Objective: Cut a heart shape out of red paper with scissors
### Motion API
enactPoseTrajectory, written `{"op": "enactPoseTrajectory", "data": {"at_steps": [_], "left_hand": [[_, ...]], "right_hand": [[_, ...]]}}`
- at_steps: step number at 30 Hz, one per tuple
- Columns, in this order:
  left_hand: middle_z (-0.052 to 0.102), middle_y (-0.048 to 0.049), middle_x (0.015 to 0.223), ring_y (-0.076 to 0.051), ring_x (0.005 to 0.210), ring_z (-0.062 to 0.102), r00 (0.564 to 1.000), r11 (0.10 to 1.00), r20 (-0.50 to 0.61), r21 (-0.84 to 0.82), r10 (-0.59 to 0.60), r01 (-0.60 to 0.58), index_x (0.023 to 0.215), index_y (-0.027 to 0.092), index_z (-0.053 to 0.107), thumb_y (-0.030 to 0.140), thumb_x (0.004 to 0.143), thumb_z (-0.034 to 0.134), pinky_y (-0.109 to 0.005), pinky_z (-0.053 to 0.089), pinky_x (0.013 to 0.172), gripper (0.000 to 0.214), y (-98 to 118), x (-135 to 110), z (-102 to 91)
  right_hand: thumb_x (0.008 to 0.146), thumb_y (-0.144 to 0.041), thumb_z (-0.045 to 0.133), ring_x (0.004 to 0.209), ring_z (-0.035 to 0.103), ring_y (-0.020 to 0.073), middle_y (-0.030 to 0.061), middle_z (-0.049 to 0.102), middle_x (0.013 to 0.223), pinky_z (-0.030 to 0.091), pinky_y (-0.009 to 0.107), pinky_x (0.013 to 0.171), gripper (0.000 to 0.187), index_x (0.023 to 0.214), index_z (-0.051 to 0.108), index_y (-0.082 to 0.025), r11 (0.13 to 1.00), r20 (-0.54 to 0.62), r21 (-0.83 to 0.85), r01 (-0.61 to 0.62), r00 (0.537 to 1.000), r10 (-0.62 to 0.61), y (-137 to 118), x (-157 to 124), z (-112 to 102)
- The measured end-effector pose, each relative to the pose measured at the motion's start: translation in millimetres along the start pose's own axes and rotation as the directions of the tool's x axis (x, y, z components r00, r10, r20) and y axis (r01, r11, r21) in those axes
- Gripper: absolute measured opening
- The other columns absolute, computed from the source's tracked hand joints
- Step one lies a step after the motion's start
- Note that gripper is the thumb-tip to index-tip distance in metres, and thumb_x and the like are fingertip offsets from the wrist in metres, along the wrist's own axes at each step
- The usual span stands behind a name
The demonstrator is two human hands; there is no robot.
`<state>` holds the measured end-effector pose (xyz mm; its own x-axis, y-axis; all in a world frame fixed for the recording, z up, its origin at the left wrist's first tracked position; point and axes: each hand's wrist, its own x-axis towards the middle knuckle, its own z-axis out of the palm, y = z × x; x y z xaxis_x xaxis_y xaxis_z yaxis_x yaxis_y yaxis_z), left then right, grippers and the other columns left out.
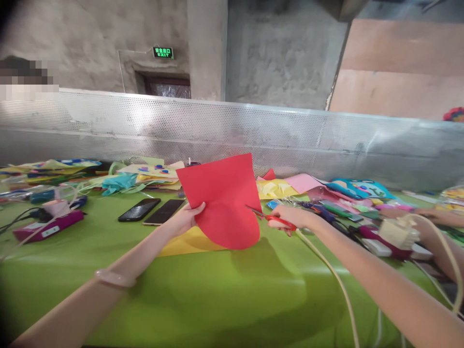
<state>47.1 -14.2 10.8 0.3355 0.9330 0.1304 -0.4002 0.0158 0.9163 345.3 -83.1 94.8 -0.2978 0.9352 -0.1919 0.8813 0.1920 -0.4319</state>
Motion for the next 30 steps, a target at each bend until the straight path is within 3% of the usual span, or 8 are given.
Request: {"op": "enactPoseTrajectory", "data": {"at_steps": [9,19,30], "left_hand": [[0.060,-0.0111,0.120,-0.023,0.098,0.063,1.000,1.000,-0.008,0.007,-0.021,0.021,0.109,0.018,0.061,0.029,0.078,0.067,-0.030,0.055,0.071,0.034,3.6,-0.5,-0.5],[0.060,-0.0102,0.121,-0.023,0.099,0.062,0.997,0.999,0.076,0.025,-0.027,0.025,0.110,0.018,0.061,0.033,0.077,0.068,-0.030,0.054,0.073,0.036,4.3,-2.8,-3.6],[0.061,-0.0094,0.119,-0.021,0.093,0.064,0.999,1.000,0.024,0.004,-0.030,0.030,0.105,0.018,0.062,0.027,0.078,0.067,-0.027,0.055,0.067,0.029,5.7,-5.5,2.4]], "right_hand": [[0.071,-0.027,0.045,0.039,0.045,0.0093,-0.0017,0.046,0.049,0.037,0.024,0.044,0.020,0.054,0.041,-0.018,1.000,0.006,-0.003,-0.023,1.000,0.023,0.3,-2.4,-2.9],[0.066,-0.024,0.046,0.039,0.047,0.0098,-0.0021,0.047,0.050,0.039,0.023,0.044,0.013,0.055,0.043,-0.017,0.999,0.040,-0.014,-0.035,0.999,0.036,-4.5,0.5,-6.7],[0.070,-0.025,0.045,0.041,0.047,0.0102,-0.0015,0.047,0.050,0.038,0.023,0.043,0.013,0.060,0.045,-0.017,0.999,0.062,-0.029,-0.030,0.998,0.032,-1.9,1.0,-8.2]]}}
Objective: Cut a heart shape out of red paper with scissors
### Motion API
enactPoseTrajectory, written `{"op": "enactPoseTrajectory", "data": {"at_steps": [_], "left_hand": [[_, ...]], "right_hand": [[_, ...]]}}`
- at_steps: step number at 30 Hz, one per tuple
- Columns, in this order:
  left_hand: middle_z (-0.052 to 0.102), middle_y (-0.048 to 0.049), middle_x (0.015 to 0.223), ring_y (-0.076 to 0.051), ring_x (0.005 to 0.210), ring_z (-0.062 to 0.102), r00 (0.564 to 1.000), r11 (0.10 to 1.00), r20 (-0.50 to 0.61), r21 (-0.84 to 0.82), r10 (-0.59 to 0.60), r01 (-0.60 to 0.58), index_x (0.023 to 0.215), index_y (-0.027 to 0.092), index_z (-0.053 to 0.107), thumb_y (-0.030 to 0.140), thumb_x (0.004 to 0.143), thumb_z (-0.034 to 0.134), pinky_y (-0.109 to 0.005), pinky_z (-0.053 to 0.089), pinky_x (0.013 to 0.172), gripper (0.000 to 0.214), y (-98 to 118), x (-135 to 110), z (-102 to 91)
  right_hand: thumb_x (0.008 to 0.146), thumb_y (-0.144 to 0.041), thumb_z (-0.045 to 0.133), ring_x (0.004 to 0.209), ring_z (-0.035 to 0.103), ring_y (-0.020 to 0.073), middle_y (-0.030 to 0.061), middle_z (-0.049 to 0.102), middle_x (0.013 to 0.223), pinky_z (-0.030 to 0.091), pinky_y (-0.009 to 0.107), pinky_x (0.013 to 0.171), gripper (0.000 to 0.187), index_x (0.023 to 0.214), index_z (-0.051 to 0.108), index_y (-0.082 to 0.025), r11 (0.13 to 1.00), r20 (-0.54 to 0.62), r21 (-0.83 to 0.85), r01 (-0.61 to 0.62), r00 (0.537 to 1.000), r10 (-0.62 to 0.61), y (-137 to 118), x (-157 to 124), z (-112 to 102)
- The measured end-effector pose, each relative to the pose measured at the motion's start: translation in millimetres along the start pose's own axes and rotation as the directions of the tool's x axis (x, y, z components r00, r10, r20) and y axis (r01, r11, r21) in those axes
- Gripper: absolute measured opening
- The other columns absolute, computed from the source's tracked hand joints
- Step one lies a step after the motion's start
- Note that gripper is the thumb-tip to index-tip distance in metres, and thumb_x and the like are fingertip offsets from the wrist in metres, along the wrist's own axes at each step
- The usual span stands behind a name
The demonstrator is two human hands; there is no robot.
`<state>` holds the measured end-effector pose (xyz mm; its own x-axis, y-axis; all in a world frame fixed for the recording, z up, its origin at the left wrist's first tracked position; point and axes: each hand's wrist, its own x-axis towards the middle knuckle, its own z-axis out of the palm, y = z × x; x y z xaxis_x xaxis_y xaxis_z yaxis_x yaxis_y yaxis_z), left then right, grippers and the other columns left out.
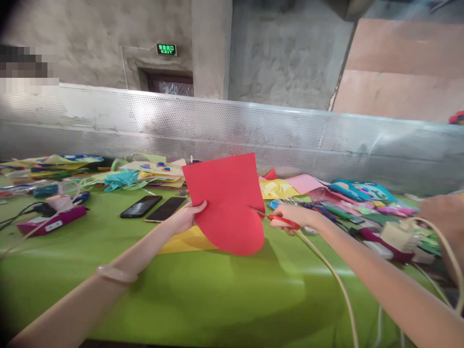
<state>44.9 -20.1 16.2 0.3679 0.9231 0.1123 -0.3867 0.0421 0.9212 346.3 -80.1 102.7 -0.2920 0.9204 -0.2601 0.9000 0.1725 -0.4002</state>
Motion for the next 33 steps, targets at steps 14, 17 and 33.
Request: {"op": "enactPoseTrajectory", "data": {"at_steps": [14,17,33], "left_hand": [[0.063,-0.0105,0.116,-0.022,0.093,0.065,0.999,0.999,-0.028,0.025,-0.022,0.022,0.106,0.017,0.062,0.028,0.075,0.070,-0.028,0.055,0.065,0.034,1,-1,0.0],[0.063,-0.0097,0.116,-0.022,0.095,0.064,1.000,0.999,-0.019,0.034,-0.017,0.018,0.105,0.017,0.062,0.023,0.071,0.071,-0.029,0.055,0.069,0.036,2,-1,0.1],[0.062,-0.0114,0.118,-0.026,0.105,0.060,0.997,0.998,0.078,0.060,0.022,-0.027,0.105,0.015,0.064,0.021,0.067,0.076,-0.034,0.053,0.082,0.040,3,-7,-5.2]], "right_hand": [[0.072,-0.024,0.044,0.040,0.040,0.0079,-0.0026,0.044,0.050,0.039,0.023,0.044,0.013,0.061,0.043,-0.017,0.999,-0.025,-0.040,0.025,0.999,-0.026,2,-3,2],[0.072,-0.026,0.045,0.040,0.041,0.0081,-0.0029,0.044,0.050,0.039,0.023,0.045,0.014,0.061,0.042,-0.018,0.998,-0.028,-0.050,0.027,0.999,-0.028,1,-2,2],[0.068,-0.022,0.046,0.037,0.043,0.0093,-0.0031,0.044,0.044,0.034,0.022,0.040,0.013,0.056,0.043,-0.019,0.999,-0.054,0.014,0.032,0.998,-0.031,-3,-13,2]]}}
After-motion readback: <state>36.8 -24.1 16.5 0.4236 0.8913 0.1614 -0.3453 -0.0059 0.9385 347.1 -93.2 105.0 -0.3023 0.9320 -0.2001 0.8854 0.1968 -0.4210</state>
